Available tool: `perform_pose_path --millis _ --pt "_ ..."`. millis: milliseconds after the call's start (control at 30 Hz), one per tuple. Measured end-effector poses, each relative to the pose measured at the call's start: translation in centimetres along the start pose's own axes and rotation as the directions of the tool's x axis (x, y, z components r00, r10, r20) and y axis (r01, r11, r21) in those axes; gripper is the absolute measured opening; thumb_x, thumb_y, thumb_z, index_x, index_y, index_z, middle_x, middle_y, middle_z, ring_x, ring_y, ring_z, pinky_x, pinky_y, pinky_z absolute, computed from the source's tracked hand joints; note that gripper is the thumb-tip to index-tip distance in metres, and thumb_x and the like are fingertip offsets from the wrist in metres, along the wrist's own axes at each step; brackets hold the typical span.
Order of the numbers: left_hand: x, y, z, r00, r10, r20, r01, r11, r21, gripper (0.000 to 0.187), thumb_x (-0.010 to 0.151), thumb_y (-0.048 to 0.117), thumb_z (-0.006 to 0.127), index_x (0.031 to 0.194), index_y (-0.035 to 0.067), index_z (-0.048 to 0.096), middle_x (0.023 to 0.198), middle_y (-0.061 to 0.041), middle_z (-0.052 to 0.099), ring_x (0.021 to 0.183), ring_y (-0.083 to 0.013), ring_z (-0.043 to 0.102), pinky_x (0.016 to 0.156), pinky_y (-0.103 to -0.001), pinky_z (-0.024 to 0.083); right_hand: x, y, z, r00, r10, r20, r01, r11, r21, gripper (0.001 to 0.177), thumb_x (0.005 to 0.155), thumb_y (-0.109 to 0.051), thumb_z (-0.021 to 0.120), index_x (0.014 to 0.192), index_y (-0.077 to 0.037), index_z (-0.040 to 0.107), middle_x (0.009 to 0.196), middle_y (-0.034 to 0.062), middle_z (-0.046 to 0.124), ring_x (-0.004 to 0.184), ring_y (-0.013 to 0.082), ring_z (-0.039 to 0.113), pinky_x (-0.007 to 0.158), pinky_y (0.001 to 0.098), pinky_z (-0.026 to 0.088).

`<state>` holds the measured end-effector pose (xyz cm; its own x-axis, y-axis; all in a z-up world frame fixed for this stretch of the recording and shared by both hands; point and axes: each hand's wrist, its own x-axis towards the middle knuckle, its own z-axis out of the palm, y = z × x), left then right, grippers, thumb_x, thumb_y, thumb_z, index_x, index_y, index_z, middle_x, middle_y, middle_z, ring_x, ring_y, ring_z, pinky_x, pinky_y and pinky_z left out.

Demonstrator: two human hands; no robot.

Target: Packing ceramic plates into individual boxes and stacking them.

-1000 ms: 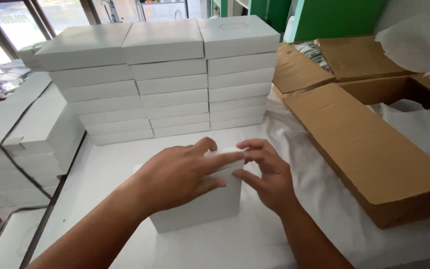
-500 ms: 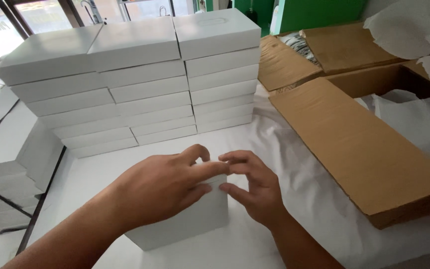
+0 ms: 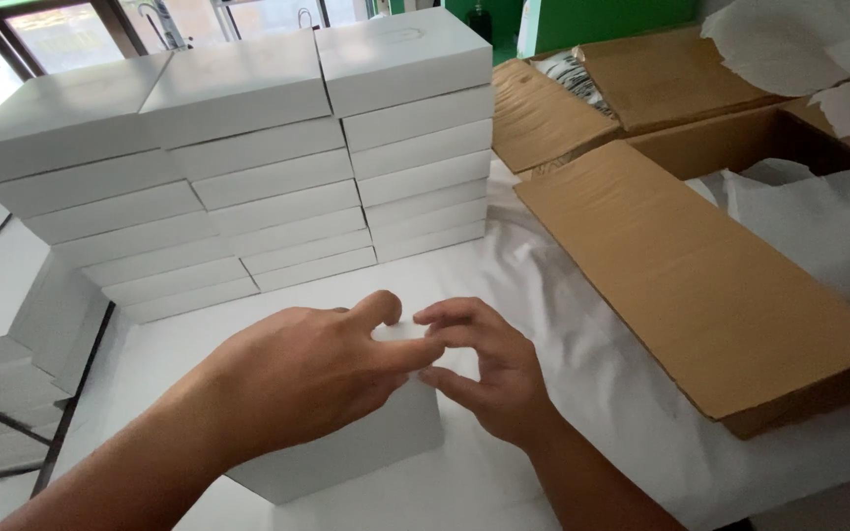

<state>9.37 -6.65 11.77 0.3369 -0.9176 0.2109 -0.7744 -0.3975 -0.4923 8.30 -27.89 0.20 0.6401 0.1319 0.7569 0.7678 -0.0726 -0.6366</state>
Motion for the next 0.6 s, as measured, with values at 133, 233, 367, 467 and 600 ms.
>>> perform_pose_path --millis 133,233,367,467,600 --pt "0.8 -0.7 0.2 0.971 0.239 -0.021 -0.229 0.949 0.216 0.012 0.087 0.013 0.065 0.084 0.024 0.061 0.088 0.015 0.042 0.074 -0.0108 0.043 0.023 -0.026 0.038 0.3 -0.8 0.0 0.997 0.078 0.005 -0.079 0.992 0.096 0.014 0.089 -0.007 0.075 0.101 -0.012 0.069 0.123 0.0086 0.065 0.093 0.0194 0.063 0.092 0.0348 0.056" --pt "1.3 -1.1 0.0 0.914 0.367 0.175 -0.4 0.889 0.223 0.042 0.079 -0.004 0.059 0.055 0.031 0.06 0.095 0.012 0.047 0.073 -0.0171 0.043 0.029 -0.025 0.036 0.6 -1.0 0.0 0.997 0.072 0.017 -0.073 0.994 0.077 0.014 0.09 -0.002 0.071 0.1 -0.011 0.067 0.122 0.0089 0.064 0.097 0.0194 0.065 0.094 0.0346 0.056" --pt "1.3 -1.3 0.6 0.922 0.372 0.106 -0.386 0.894 0.228 0.033 0.082 0.0 0.058 0.065 0.029 0.059 0.094 0.01 0.047 0.075 -0.0141 0.046 0.031 -0.026 0.039 0.7 -0.9 -0.4 0.997 0.068 0.039 -0.07 0.997 0.043 0.014 0.089 -0.005 0.07 0.101 -0.012 0.068 0.12 0.0077 0.065 0.107 0.0204 0.064 0.099 0.0357 0.053" --pt "1.2 -1.1 0.9 0.94 0.33 0.087 -0.341 0.921 0.19 0.023 0.082 0.0 0.06 0.083 0.023 0.06 0.087 0.01 0.046 0.075 -0.0118 0.048 0.029 -0.027 0.042 0.5 -0.7 -0.4 0.998 0.05 0.044 -0.052 0.998 0.042 0.015 0.088 -0.005 0.069 0.101 -0.012 0.067 0.119 0.0081 0.063 0.112 0.0231 0.064 0.102 0.0382 0.052" --pt "1.1 -1.2 0.6 0.919 0.367 0.146 -0.394 0.88 0.266 0.039 0.079 -0.006 0.056 0.059 0.028 0.057 0.096 0.013 0.045 0.079 -0.015 0.044 0.039 -0.022 0.041 0.5 -0.9 -0.2 0.995 0.092 0.028 -0.093 0.995 0.039 0.013 0.089 -0.008 0.072 0.101 -0.012 0.067 0.119 0.0054 0.063 0.114 0.022 0.064 0.102 0.0376 0.053"
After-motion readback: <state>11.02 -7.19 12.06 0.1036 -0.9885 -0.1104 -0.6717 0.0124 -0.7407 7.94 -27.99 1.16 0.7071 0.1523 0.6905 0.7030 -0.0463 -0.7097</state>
